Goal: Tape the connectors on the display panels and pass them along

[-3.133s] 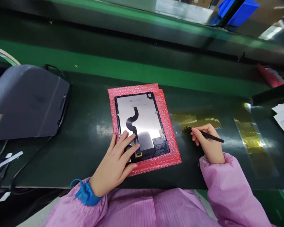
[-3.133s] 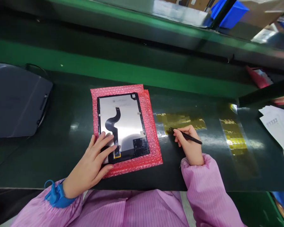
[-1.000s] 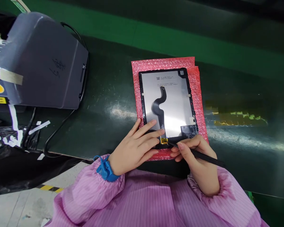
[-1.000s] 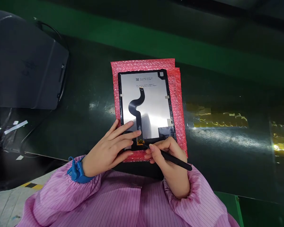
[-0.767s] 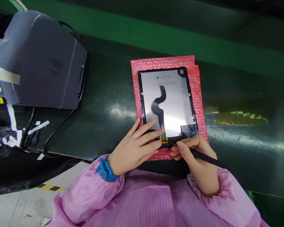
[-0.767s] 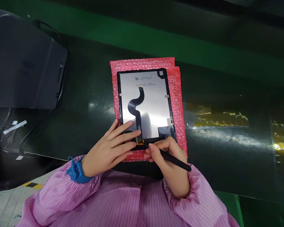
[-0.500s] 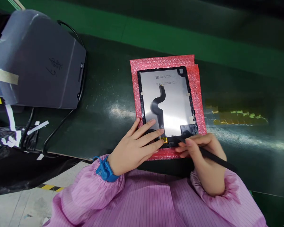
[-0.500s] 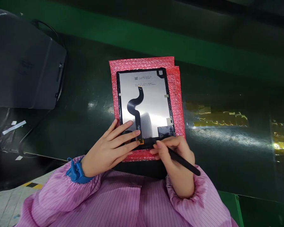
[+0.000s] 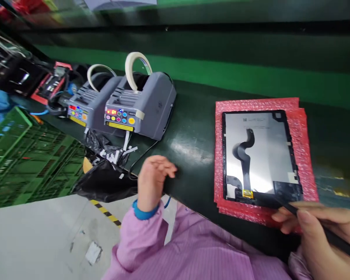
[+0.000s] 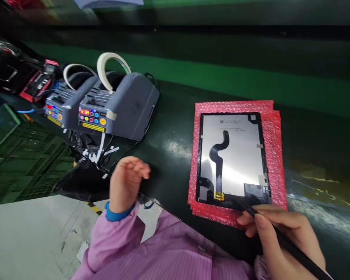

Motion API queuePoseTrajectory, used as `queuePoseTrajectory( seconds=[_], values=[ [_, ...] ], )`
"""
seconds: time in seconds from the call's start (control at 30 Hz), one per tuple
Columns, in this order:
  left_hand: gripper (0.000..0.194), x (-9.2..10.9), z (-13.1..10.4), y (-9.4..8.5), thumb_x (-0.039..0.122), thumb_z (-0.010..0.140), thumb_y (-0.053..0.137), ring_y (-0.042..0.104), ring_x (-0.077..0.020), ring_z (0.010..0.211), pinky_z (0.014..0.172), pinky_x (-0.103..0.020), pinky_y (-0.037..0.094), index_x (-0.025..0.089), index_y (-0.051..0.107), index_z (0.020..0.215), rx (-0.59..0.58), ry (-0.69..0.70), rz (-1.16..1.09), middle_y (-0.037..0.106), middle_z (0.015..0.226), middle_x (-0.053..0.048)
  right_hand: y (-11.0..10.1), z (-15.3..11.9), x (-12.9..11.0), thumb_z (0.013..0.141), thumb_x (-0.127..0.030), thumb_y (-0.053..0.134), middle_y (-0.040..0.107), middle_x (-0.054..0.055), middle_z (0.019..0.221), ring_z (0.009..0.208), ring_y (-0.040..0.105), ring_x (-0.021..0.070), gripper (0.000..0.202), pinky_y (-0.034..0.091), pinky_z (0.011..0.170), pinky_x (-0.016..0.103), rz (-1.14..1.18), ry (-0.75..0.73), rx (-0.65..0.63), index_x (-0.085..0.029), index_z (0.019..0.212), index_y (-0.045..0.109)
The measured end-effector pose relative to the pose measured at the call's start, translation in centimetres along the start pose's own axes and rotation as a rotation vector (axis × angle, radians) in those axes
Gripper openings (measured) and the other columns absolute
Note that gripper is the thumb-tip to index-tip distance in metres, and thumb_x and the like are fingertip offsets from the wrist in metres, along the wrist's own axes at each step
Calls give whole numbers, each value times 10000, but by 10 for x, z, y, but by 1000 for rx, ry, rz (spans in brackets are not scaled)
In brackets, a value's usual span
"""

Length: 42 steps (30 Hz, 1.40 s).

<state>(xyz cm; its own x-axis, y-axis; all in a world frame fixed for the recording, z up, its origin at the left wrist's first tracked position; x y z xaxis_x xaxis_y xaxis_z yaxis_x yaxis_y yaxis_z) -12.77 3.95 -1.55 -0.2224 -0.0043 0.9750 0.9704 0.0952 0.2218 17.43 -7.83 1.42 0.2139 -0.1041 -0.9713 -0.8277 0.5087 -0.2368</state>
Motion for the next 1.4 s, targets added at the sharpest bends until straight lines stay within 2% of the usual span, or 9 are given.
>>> queuePoseTrajectory(
  seconds=[0.07,0.2,0.4,0.47,0.6,0.73,0.93,1.1,1.4],
  values=[
    [462,10,16,-30,638,896,729,626,-98,534,497,-185,528,179,683,893,162,-18,-57,648,678,14,1,0,-3,900,-370,772,727,50,697,523,671,233,172,542,437,382,10,-9,-20,-312,793,651],
    [339,20,46,-62,466,921,775,714,-110,685,571,-162,559,148,672,858,327,-47,-91,740,838,-54,0,-2,0,906,-381,764,731,24,707,530,683,203,189,560,468,334,12,-69,-52,-281,801,643],
    [269,5,27,-17,355,850,864,677,-55,778,652,-103,533,215,634,846,382,78,-193,687,867,49,-8,2,13,972,-488,693,789,40,778,556,732,230,218,543,413,316,252,-70,-18,-281,1039,673],
    [255,-2,4,15,395,863,849,664,-96,777,611,-154,536,220,667,900,219,45,-165,687,921,4,-9,9,8,993,-538,645,807,52,828,596,751,233,264,559,436,317,288,-73,25,-286,1063,677],
    [257,-1,-36,76,483,1006,633,643,-223,1049,833,-357,597,254,672,1114,-623,141,218,608,1221,-119,-4,25,-14,884,-364,830,817,70,1070,818,789,216,214,646,684,327,169,-58,-156,-265,934,648],
    [270,7,-44,102,389,1058,527,590,-253,1176,1015,-432,550,271,626,1279,-891,245,370,541,1268,-126,1,41,-28,777,-267,919,805,5,841,716,764,192,406,632,651,288,236,-8,-285,-259,784,514],
    [467,-3,-37,109,241,1053,491,534,-276,1207,1031,-463,505,291,494,1516,-659,409,684,555,1326,-122,-6,84,-38,815,-239,877,751,-46,756,665,714,143,458,573,651,249,257,-71,-156,-267,802,420],
    [370,-23,-36,120,314,1005,577,449,-404,1215,978,-602,406,277,684,1358,-476,643,1245,609,1392,-140,12,122,-38,786,-407,887,749,3,816,696,692,153,494,536,617,259,38,-14,-415,-252,781,418],
    [382,-27,-33,125,362,1008,543,458,-417,1205,929,-580,394,265,691,1347,-435,681,1328,643,1346,-148,60,140,-17,834,-455,813,717,-14,750,629,587,141,473,489,661,302,-72,-71,-621,-260,774,387]
  ],
)
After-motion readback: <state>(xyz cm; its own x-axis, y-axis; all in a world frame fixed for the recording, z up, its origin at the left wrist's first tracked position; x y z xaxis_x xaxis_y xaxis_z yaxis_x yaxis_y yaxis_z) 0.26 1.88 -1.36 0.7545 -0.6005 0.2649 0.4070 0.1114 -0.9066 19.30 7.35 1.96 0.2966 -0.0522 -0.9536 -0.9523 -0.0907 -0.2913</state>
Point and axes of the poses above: each hand's wrist, its own z-axis towards the middle knuckle, its own y-axis out of the palm, x = y × z, the point moved 1 cm from there along z, towards the middle knuckle
